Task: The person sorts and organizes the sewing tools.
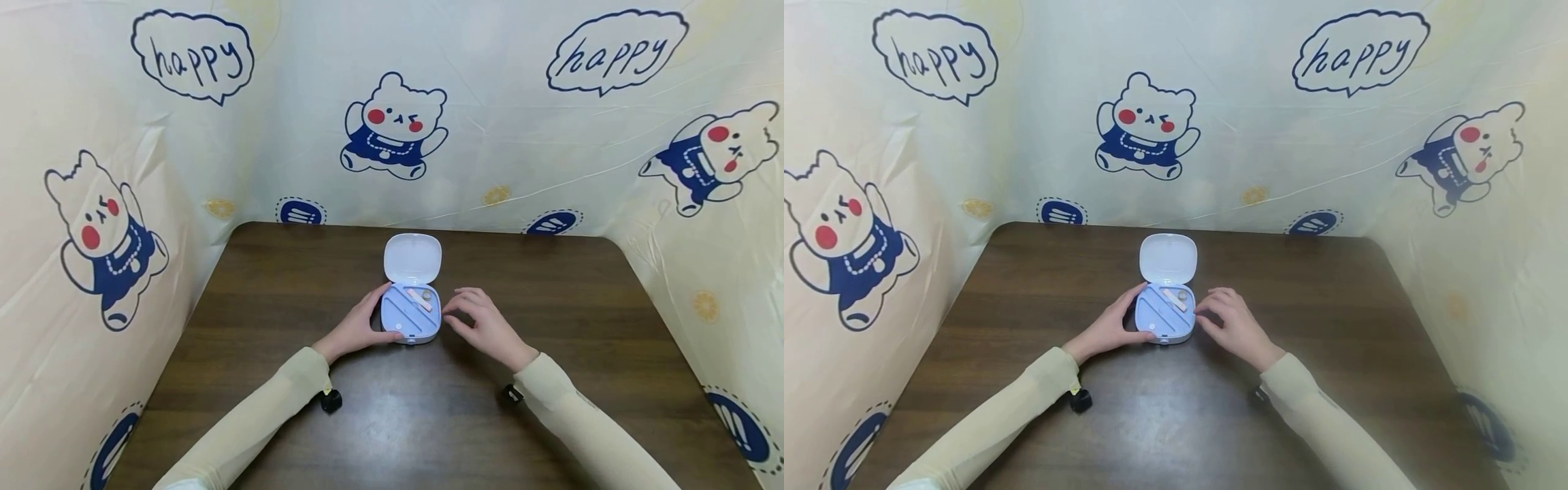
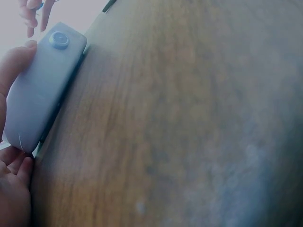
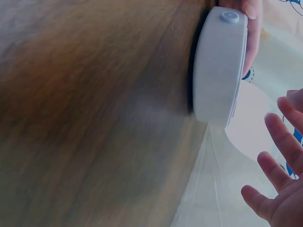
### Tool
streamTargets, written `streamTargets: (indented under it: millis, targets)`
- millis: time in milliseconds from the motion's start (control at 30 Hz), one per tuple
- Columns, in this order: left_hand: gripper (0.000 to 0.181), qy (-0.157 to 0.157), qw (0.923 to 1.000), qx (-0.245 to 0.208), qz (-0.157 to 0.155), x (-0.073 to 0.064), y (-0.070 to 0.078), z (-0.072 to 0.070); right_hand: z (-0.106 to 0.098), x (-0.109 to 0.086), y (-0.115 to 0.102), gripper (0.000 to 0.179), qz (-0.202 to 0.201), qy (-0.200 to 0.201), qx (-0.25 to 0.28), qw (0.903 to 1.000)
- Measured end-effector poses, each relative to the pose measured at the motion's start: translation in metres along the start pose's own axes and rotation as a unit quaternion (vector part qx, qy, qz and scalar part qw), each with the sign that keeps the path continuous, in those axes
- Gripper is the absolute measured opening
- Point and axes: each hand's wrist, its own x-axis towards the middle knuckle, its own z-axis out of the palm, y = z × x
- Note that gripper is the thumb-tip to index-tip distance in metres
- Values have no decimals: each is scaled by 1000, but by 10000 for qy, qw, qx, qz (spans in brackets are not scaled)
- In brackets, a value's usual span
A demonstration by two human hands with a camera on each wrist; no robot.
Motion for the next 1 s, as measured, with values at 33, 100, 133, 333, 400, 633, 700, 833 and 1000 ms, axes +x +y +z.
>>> streamTargets:
  millis: [33, 100, 133, 333, 400, 633, 700, 833, 1000]
  targets:
    - [111, 5, 10000, 4, -5, 0, 0, 0, -2, -2, 0, 10, 30, 3, 10, 10000]
    - [111, 11, 10000, 18, -22, 0, -1, 0, -4, -6, 1, 10, 95, 5, 8, 10000]
    - [111, 17, 10000, 27, -28, 0, -1, 0, -6, -8, 2, 10, 120, 15, 3, 9999]
    - [112, 7, 10000, 20, -54, 0, 0, 1, -13, -24, 7, 11, 205, 129, -133, 9996]
    - [112, 1, 10000, 10, -61, 0, 0, 1, -15, -31, 8, 11, 232, 206, -188, 9993]
    - [111, 30, 10000, 3, -23, 1, -1, 1, -22, -51, 15, 14, 376, 500, -363, 9974]
    - [112, 25, 10000, 15, -19, 1, -1, 1, -23, -57, 17, 14, 400, 557, -399, 9968]
    - [112, 13, 10000, 37, -26, 1, -1, 1, -27, -67, 19, 16, 393, 645, -513, 9958]
    - [112, 14, 10000, 60, -56, 1, -1, 1, -30, -78, 22, 15, 500, 735, -667, 9938]
